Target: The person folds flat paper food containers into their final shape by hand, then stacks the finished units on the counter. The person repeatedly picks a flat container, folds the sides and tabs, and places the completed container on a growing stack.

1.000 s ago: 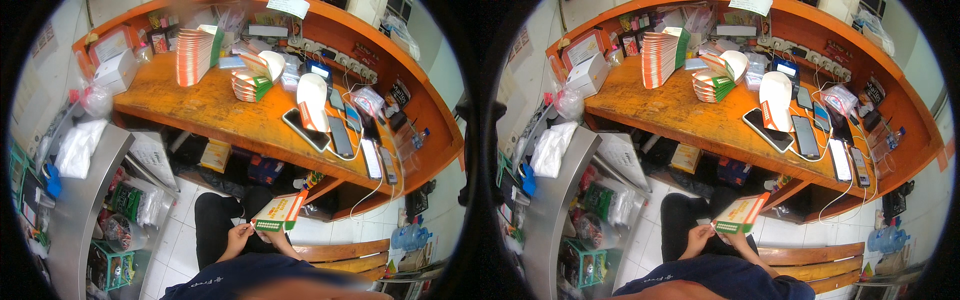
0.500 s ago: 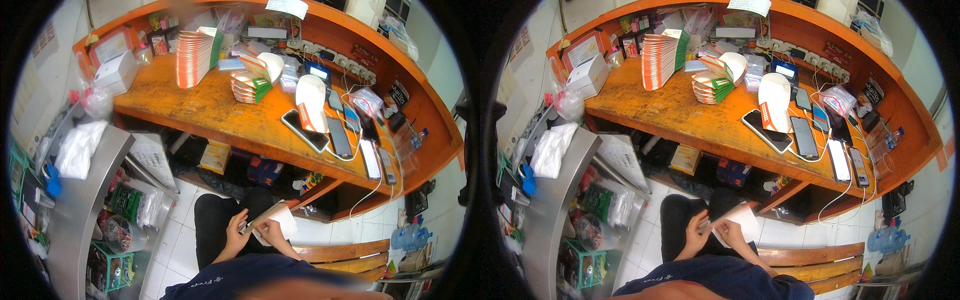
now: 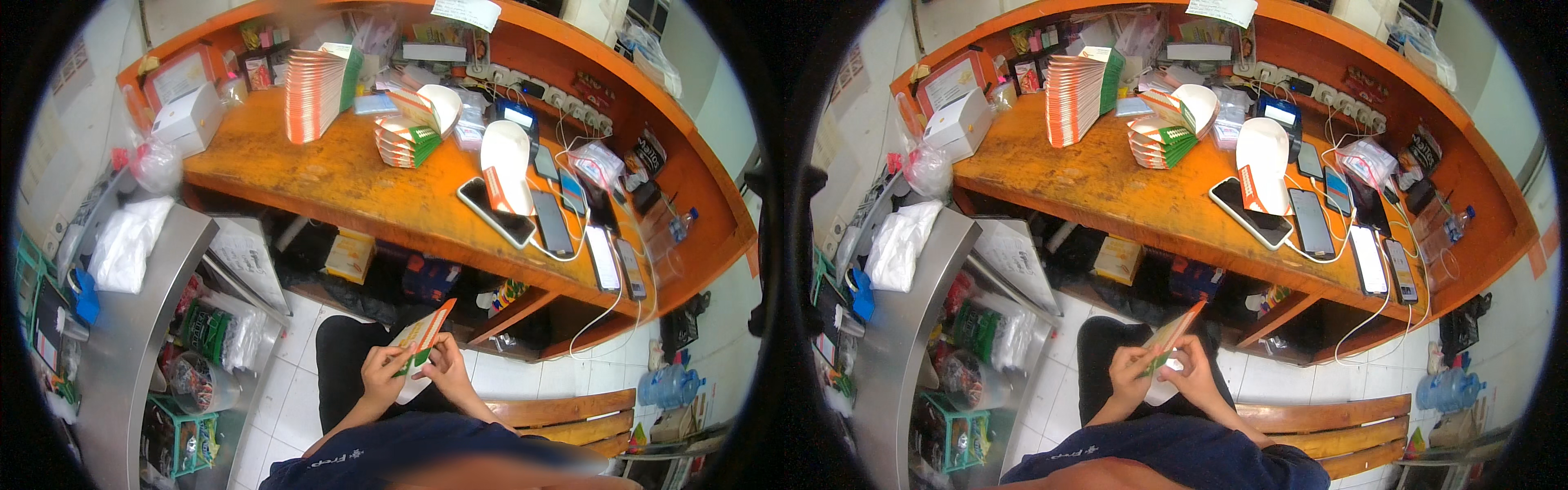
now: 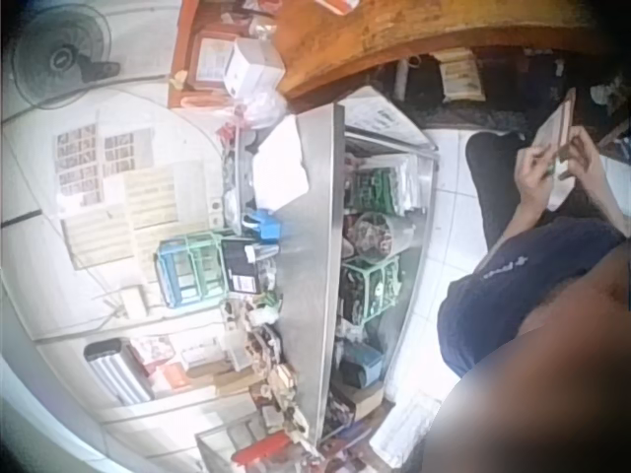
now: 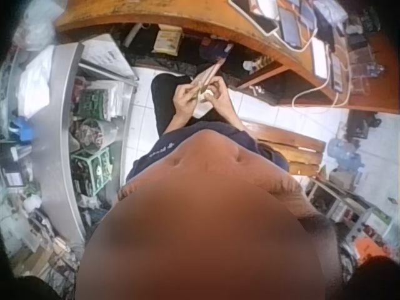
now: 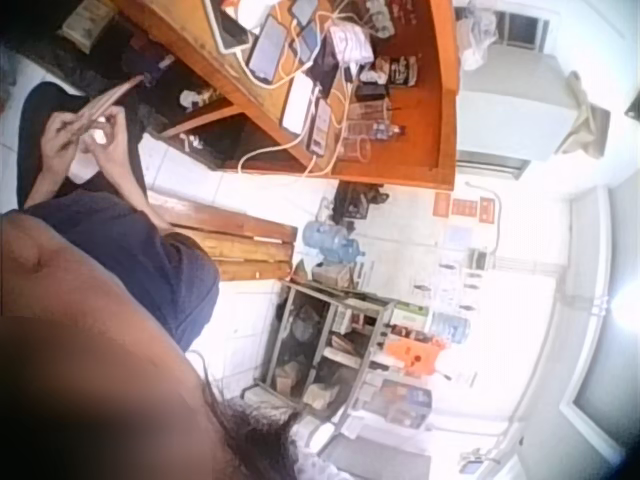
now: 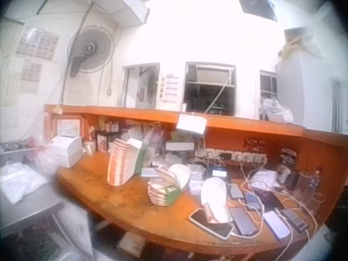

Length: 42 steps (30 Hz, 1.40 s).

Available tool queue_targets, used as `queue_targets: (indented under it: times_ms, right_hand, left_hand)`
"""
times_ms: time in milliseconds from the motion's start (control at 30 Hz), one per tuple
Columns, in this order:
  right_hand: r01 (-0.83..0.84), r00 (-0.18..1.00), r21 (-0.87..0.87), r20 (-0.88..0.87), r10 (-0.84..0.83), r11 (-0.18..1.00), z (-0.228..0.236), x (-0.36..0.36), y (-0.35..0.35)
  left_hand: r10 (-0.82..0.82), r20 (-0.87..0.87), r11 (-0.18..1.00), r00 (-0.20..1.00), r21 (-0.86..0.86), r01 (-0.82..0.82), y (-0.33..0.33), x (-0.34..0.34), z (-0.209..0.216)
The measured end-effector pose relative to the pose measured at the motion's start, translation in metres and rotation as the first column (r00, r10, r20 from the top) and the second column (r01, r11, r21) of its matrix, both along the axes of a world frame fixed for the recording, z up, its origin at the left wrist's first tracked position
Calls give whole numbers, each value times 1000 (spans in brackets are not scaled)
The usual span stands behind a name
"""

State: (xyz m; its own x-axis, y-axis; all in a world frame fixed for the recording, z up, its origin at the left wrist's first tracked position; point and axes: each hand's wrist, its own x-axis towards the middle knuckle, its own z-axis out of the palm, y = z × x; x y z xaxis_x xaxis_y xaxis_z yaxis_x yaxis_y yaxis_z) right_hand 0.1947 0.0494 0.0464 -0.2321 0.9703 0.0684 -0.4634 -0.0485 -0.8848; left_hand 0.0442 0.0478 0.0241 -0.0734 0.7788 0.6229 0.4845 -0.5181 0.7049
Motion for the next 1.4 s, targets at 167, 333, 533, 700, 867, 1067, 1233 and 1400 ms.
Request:
queue_targets:
  times_ms: [167,333,533,700,867,1067,1233,1400]
  right_hand:
    - [84,964,-121,262,-50,989,25,8,8]
    - [229,906,181,320,-277,956,11,-1,5]
    - [321,812,434,331,-480,842,-14,-30,0]
    - [208,926,152,286,-245,966,-16,-29,-2]
    - [176,957,11,231,-174,984,-9,-18,8]
    - [95,945,-46,318,-76,994,-9,-7,13]
    - [-138,949,-179,256,181,974,-17,-7,12]
    - [18,980,-238,195,30,971,-16,-26,5]
  left_hand:
    - [-111,166,992,980,-35,118,3,-11,5]
    - [-225,733,920,642,-58,388,-3,-13,-3]
    - [-109,868,927,485,-87,364,0,8,-7]
    - [-78,909,908,408,-104,407,5,7,-10]
    - [-234,780,903,581,-47,427,0,12,-10]
    - [-384,681,875,624,52,481,0,19,-11]
    - [-402,663,769,631,-130,626,-1,6,-17]
    - [-189,471,946,862,-148,288,0,9,-17]
